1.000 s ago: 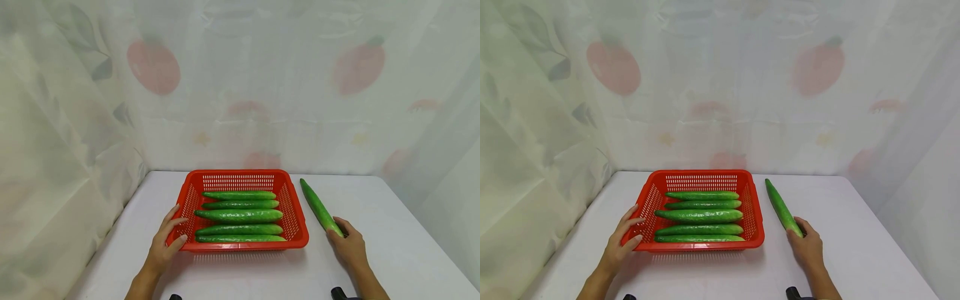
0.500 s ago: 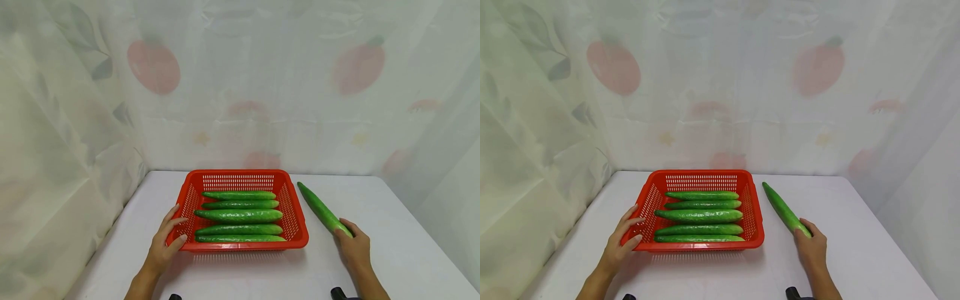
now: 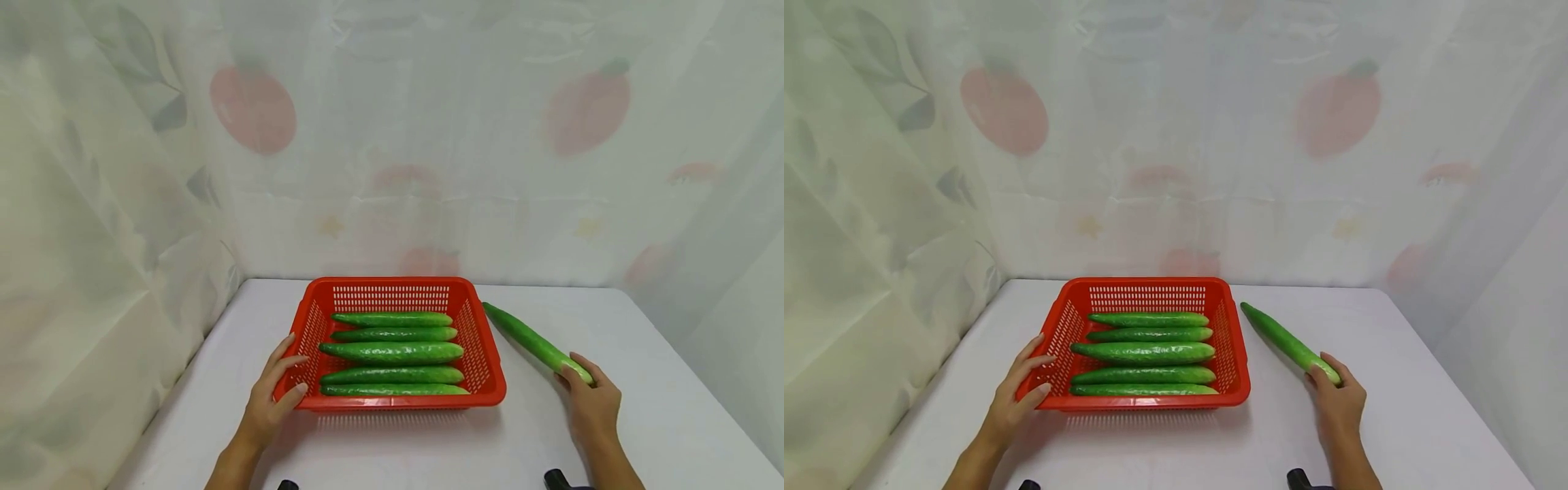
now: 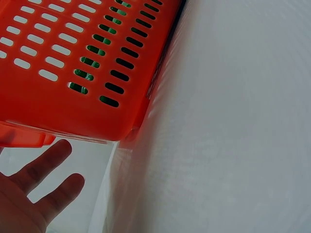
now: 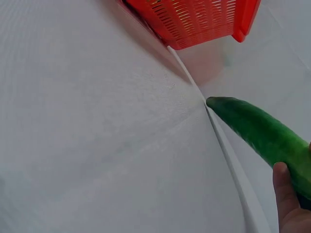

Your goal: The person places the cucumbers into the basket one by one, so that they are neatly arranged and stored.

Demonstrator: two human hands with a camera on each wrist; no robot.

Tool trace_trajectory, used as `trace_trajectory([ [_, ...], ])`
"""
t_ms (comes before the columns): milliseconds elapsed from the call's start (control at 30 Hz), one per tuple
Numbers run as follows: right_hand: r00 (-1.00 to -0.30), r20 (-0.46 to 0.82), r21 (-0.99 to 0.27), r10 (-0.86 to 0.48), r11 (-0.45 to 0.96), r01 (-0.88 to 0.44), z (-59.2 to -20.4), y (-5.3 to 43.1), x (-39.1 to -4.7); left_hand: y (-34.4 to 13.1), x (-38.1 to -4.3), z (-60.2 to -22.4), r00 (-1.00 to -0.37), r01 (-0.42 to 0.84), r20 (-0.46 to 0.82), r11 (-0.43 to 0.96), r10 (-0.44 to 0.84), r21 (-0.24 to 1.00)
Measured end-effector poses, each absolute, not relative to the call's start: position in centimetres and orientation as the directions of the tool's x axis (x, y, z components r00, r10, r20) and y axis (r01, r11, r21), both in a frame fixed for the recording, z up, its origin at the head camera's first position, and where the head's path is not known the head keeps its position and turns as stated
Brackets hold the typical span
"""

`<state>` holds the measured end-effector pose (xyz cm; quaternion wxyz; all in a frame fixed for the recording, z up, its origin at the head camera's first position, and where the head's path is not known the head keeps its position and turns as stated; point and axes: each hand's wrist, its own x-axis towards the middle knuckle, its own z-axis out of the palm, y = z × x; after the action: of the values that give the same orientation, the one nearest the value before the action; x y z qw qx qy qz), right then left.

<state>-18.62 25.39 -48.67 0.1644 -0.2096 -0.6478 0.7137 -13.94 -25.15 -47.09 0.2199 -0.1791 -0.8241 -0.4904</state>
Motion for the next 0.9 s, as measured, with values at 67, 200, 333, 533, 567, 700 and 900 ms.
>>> trace_trajectory([
  [67, -0.858, -0.078, -0.988, 0.507, -0.154, -0.001, -48.3, 25.3, -18.6, -25.1, -13.9, -47.1, -0.832, 0.521, 0.549, 0.451, 0.079, 0.725],
  [200, -0.852, -0.074, -0.976, 0.519, -0.213, -0.044, -47.6, 25.4, -18.5, -25.0, -14.0, -47.2, -0.812, 0.552, 0.577, 0.438, 0.089, 0.709],
  [333, -0.840, -0.069, -0.970, 0.539, -0.233, -0.070, -46.9, 25.9, -18.4, -25.0, -14.1, -47.4, -0.808, 0.558, 0.583, 0.435, 0.090, 0.706],
  [533, -0.830, -0.048, -0.961, 0.556, -0.251, -0.113, -45.4, 26.3, -18.3, -25.1, -14.2, -47.5, -0.806, 0.561, 0.585, 0.432, 0.090, 0.706],
  [567, -0.831, -0.042, -0.958, 0.555, -0.259, -0.125, -45.1, 26.4, -18.3, -25.1, -14.2, -47.4, -0.806, 0.561, 0.585, 0.432, 0.090, 0.707],
  [700, -0.841, -0.013, -0.939, 0.542, -0.296, -0.176, -43.8, 26.4, -18.1, -25.0, -14.1, -47.3, -0.808, 0.557, 0.582, 0.433, 0.088, 0.708],
  [900, -0.857, 0.038, -0.911, 0.513, -0.334, -0.241, -41.7, 26.1, -17.8, -25.0, -14.1, -47.1, -0.827, 0.532, 0.556, 0.438, 0.083, 0.725],
])
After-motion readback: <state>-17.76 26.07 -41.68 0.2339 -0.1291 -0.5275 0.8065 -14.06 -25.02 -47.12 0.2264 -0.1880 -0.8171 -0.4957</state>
